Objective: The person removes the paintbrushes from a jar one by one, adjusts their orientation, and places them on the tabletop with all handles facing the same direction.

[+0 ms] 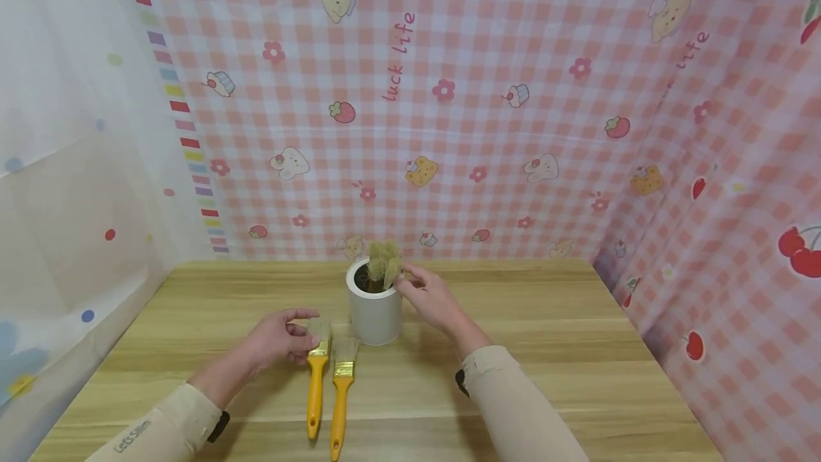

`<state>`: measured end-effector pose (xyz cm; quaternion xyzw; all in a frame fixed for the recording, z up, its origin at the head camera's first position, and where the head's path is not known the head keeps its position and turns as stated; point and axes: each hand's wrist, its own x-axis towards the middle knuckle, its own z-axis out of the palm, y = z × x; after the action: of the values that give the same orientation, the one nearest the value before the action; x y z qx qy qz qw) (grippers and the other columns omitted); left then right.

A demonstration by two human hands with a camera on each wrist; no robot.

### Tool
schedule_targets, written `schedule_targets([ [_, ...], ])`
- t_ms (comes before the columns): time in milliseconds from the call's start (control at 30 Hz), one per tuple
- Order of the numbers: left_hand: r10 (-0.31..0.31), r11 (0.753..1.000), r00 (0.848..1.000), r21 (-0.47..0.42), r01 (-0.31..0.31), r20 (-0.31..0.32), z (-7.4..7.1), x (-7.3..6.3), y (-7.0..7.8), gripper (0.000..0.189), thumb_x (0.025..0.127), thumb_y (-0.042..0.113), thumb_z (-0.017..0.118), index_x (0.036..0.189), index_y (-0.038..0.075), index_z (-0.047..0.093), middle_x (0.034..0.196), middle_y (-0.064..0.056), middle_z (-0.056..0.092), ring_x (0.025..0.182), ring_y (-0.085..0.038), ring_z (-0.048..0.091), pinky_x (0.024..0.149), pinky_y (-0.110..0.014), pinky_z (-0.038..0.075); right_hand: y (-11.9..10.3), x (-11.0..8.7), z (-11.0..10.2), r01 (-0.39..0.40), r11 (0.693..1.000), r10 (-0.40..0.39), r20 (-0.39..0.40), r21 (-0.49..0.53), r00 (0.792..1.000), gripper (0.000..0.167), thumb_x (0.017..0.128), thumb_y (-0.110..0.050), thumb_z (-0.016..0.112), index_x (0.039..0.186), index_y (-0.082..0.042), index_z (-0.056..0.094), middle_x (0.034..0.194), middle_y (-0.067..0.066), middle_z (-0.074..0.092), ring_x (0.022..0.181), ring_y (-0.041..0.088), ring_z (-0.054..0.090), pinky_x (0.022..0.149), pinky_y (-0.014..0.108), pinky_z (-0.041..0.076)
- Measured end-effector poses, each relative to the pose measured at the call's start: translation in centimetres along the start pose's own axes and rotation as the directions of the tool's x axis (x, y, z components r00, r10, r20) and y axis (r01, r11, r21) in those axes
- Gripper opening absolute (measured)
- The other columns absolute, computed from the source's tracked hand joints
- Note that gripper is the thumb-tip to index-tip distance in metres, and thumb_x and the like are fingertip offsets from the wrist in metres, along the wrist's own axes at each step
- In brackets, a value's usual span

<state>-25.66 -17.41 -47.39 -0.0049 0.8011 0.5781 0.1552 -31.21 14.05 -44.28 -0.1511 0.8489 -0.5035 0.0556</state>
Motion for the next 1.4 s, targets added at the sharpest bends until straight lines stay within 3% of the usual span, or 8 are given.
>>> schedule_targets([
  [233,-0.033,0.999,0.999,0.018,0.033,-0.019,0.8,-0.9,-1.0,0.060,0.093,-0.002,0.079,0.148,-0.006,0.054,0.097,-0.014,0.066,0.074,-0.025,0.068,0.070,-0.041,0.066,-0.1,0.1,0.0,-0.008,1.000,0.008,0.001,-0.004,1.000,0.055,0.109,-0.042,0.055,0.160,-0.021,0.051,0.143,0.018,0.069,0.124,0.040,0.070,0.110,0.060,0.053],
  [467,-0.033,0.999,0.999,0.039,0.035,-0.031,0.8,-0.9,-1.0,0.057,0.092,-0.003,0.080,0.144,-0.005,0.056,0.089,-0.011,0.063,0.071,-0.024,0.066,0.066,-0.039,0.065,0.0,0.1,0.0,-0.010,1.000,0.010,0.006,0.001,1.000,0.057,0.109,-0.041,0.055,0.161,-0.020,0.049,0.143,0.020,0.069,0.125,0.042,0.069,0.111,0.061,0.053],
  [867,-0.013,0.997,0.999,0.071,0.015,-0.031,1.4,-0.7,-0.9,0.057,0.090,-0.002,0.082,0.141,-0.006,0.057,0.094,-0.014,0.065,0.070,-0.024,0.069,0.066,-0.041,0.066,0.1,0.2,0.0,-0.012,1.000,0.012,0.005,-0.006,1.000,0.054,0.109,-0.037,0.056,0.160,-0.019,0.052,0.139,0.018,0.072,0.122,0.037,0.071,0.110,0.059,0.054],
  [1133,0.066,0.971,0.993,0.237,-0.041,-0.098,1.4,-0.3,-1.6,0.050,0.084,0.005,0.089,0.129,0.002,0.067,0.076,-0.006,0.064,0.057,-0.016,0.060,0.057,-0.031,0.056,0.1,0.2,-0.1,0.010,1.000,-0.010,0.005,-0.009,1.000,0.055,0.109,-0.036,0.055,0.159,-0.014,0.051,0.140,0.021,0.071,0.124,0.042,0.069,0.110,0.060,0.054],
  [1400,0.117,0.935,0.989,0.345,-0.080,-0.088,1.4,-0.5,-1.7,0.047,0.082,0.012,0.093,0.123,0.005,0.072,0.084,-0.003,0.063,0.070,-0.016,0.054,0.060,-0.027,0.045,0.1,0.2,-0.1,0.006,1.000,-0.006,0.006,-0.010,1.000,0.054,0.109,-0.036,0.056,0.159,-0.017,0.052,0.139,0.018,0.072,0.123,0.041,0.070,0.109,0.059,0.054],
])
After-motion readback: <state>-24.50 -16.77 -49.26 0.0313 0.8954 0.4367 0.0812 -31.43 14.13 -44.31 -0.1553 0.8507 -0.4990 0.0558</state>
